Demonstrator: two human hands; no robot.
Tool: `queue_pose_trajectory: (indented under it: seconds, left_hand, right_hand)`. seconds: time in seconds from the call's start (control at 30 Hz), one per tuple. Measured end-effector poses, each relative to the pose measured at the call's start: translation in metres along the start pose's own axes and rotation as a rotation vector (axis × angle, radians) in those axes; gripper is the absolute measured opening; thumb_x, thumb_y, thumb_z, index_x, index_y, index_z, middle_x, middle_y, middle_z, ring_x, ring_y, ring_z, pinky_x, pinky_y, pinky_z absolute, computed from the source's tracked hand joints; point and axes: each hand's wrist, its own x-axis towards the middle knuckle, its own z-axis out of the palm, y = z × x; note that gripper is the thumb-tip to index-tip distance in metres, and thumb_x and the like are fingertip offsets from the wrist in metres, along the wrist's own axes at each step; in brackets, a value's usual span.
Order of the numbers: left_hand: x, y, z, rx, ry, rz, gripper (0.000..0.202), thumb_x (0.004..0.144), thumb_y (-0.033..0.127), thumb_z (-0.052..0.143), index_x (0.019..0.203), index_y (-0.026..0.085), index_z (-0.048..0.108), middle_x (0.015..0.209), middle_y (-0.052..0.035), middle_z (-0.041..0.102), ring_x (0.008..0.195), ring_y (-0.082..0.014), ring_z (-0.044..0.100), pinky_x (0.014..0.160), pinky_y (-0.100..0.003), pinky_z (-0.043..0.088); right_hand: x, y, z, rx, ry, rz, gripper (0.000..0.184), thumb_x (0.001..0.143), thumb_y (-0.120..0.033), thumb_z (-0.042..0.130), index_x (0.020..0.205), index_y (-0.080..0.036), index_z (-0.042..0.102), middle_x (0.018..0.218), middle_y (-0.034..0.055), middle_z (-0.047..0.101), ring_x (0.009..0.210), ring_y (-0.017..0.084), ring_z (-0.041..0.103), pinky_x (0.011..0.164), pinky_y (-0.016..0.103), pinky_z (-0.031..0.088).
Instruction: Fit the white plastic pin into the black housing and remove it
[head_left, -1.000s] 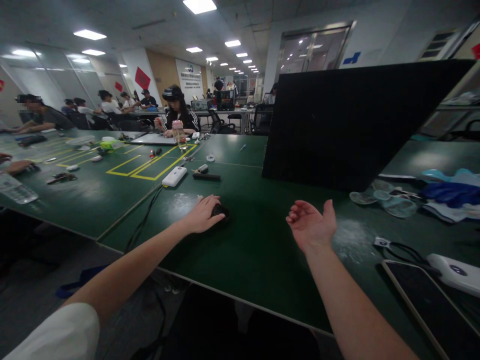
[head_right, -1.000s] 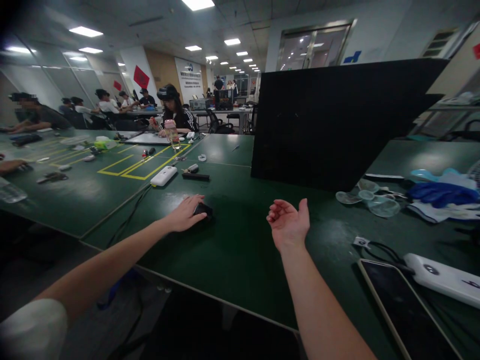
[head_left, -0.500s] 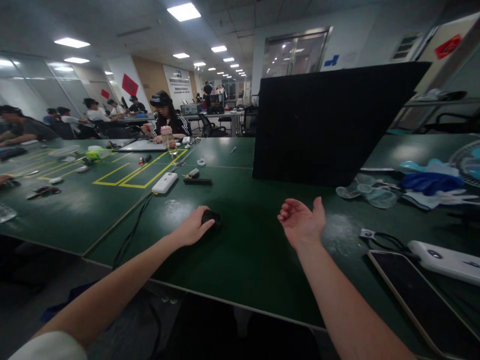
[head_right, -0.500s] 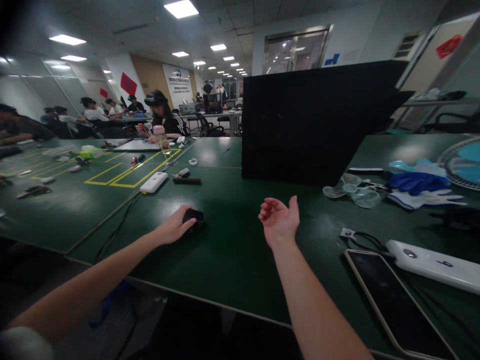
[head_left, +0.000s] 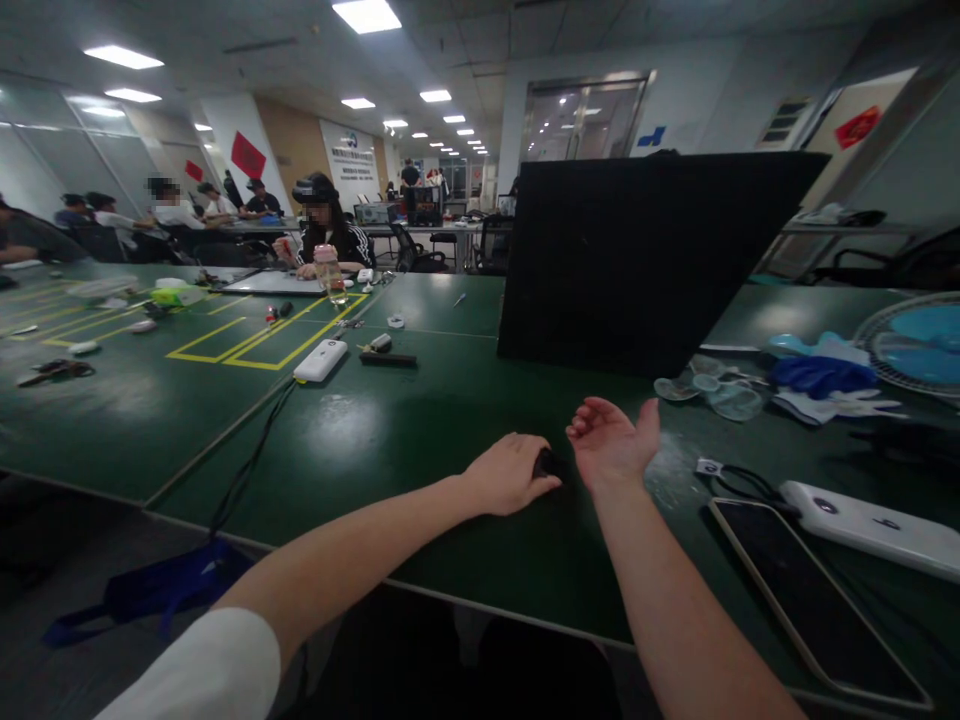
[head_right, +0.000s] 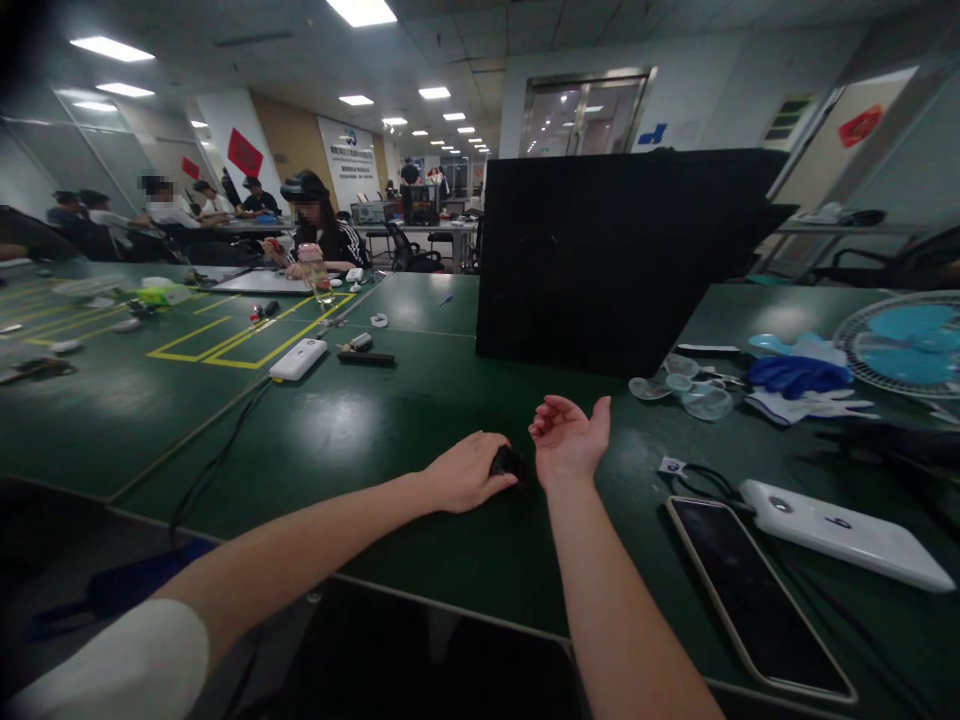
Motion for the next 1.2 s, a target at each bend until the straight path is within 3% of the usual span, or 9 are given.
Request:
queue_pose_trajectory:
  seconds: [0.13, 0.27, 0.33, 0.43, 0.6, 0.83, 1.07, 1.13, 1.2]
  left_hand:
    - [-0.011, -0.020, -0.033, -0.253, 0.244, -0.078, 0.042, 0.098, 0.046, 0.044, 0.132, 0.021, 0.046, 0.140, -0.0140, 0.053, 0.135, -0.0284, 0.047, 0.113, -0.049, 0.037]
    - [-0.035, -0.061, -0.075, -0.361, 0.558, -0.238, 0.039, 0.101, 0.044, 0.037, 0.132, 0.021, 0.043, 0.120, -0.0094, 0.061, 0.109, -0.0213, 0.060, 0.099, -0.039, 0.047]
    - [-0.050, -0.080, -0.086, -0.273, 0.569, -0.281, 0.039, 0.099, 0.042, 0.045, 0.131, 0.020, 0.043, 0.118, -0.0087, 0.061, 0.103, -0.0205, 0.060, 0.095, -0.038, 0.049]
    - [-0.067, -0.097, -0.090, -0.099, 0.440, -0.330, 0.043, 0.094, 0.039, 0.055, 0.131, 0.020, 0.046, 0.119, -0.0094, 0.061, 0.104, -0.0228, 0.061, 0.094, -0.040, 0.049]
    - [-0.067, -0.090, -0.084, 0.069, 0.258, -0.273, 0.050, 0.087, 0.037, 0.065, 0.133, 0.023, 0.051, 0.127, -0.0095, 0.061, 0.115, -0.0261, 0.060, 0.100, -0.043, 0.048]
    - [-0.063, -0.061, -0.075, -0.033, 0.129, -0.259, 0.046, 0.082, 0.036, 0.070, 0.126, 0.027, 0.058, 0.116, -0.0040, 0.069, 0.098, -0.0224, 0.067, 0.085, -0.037, 0.053]
    - [-0.067, -0.060, -0.068, -0.136, 0.095, -0.278, 0.045, 0.077, 0.037, 0.074, 0.119, 0.027, 0.063, 0.105, -0.0007, 0.072, 0.087, -0.0185, 0.068, 0.075, -0.031, 0.053]
    - [-0.068, -0.063, -0.069, -0.115, 0.118, -0.313, 0.048, 0.077, 0.037, 0.074, 0.122, 0.028, 0.061, 0.104, -0.0005, 0.072, 0.086, -0.0182, 0.068, 0.074, -0.031, 0.053]
    - [-0.068, -0.066, -0.071, -0.093, 0.142, -0.339, 0.048, 0.078, 0.038, 0.072, 0.123, 0.028, 0.060, 0.105, -0.0002, 0.072, 0.086, -0.0184, 0.068, 0.074, -0.031, 0.053]
  right_hand:
    - [-0.007, 0.004, 0.005, -0.386, -0.036, -0.087, 0.071, 0.084, -0.082, 0.030, 0.079, -0.021, 0.066, 0.074, 0.0069, 0.063, 0.066, 0.019, 0.056, 0.058, 0.034, 0.043]
    - [-0.033, 0.012, 0.018, -1.246, -0.498, -0.406, 0.050, 0.079, -0.071, 0.060, 0.090, -0.024, 0.071, 0.098, 0.0077, 0.069, 0.094, 0.027, 0.059, 0.082, 0.043, 0.044]
    - [-0.046, 0.019, 0.026, -1.578, -0.766, -0.476, 0.043, 0.077, -0.066, 0.067, 0.090, -0.026, 0.072, 0.102, 0.0063, 0.069, 0.101, 0.029, 0.058, 0.090, 0.048, 0.040]
    - [-0.057, 0.031, 0.033, -1.848, -0.912, -0.458, 0.038, 0.079, -0.060, 0.069, 0.098, -0.027, 0.073, 0.104, 0.0063, 0.069, 0.100, 0.031, 0.058, 0.090, 0.052, 0.038]
    - [-0.053, 0.040, 0.031, -1.891, -0.913, -0.501, 0.018, 0.090, -0.040, 0.063, 0.101, -0.028, 0.071, 0.102, 0.0047, 0.070, 0.096, 0.027, 0.061, 0.090, 0.051, 0.038]
    - [-0.053, 0.046, 0.037, -1.453, -0.796, -0.692, 0.010, 0.092, -0.032, 0.063, 0.088, -0.024, 0.067, 0.106, 0.0032, 0.070, 0.099, 0.021, 0.062, 0.089, 0.041, 0.047]
    - [-0.056, 0.048, 0.042, -1.625, -0.877, -0.799, 0.013, 0.093, -0.031, 0.061, 0.096, -0.027, 0.073, 0.115, 0.0048, 0.066, 0.104, 0.024, 0.059, 0.088, 0.045, 0.048]
    - [-0.045, 0.032, 0.031, -1.675, -0.760, -0.845, 0.019, 0.094, -0.038, 0.059, 0.099, -0.027, 0.074, 0.123, 0.0065, 0.064, 0.112, 0.026, 0.057, 0.094, 0.047, 0.046]
    - [-0.027, 0.013, 0.014, -1.781, -0.447, -0.831, 0.032, 0.094, -0.047, 0.054, 0.108, -0.024, 0.072, 0.124, 0.0115, 0.063, 0.114, 0.030, 0.057, 0.096, 0.051, 0.046]
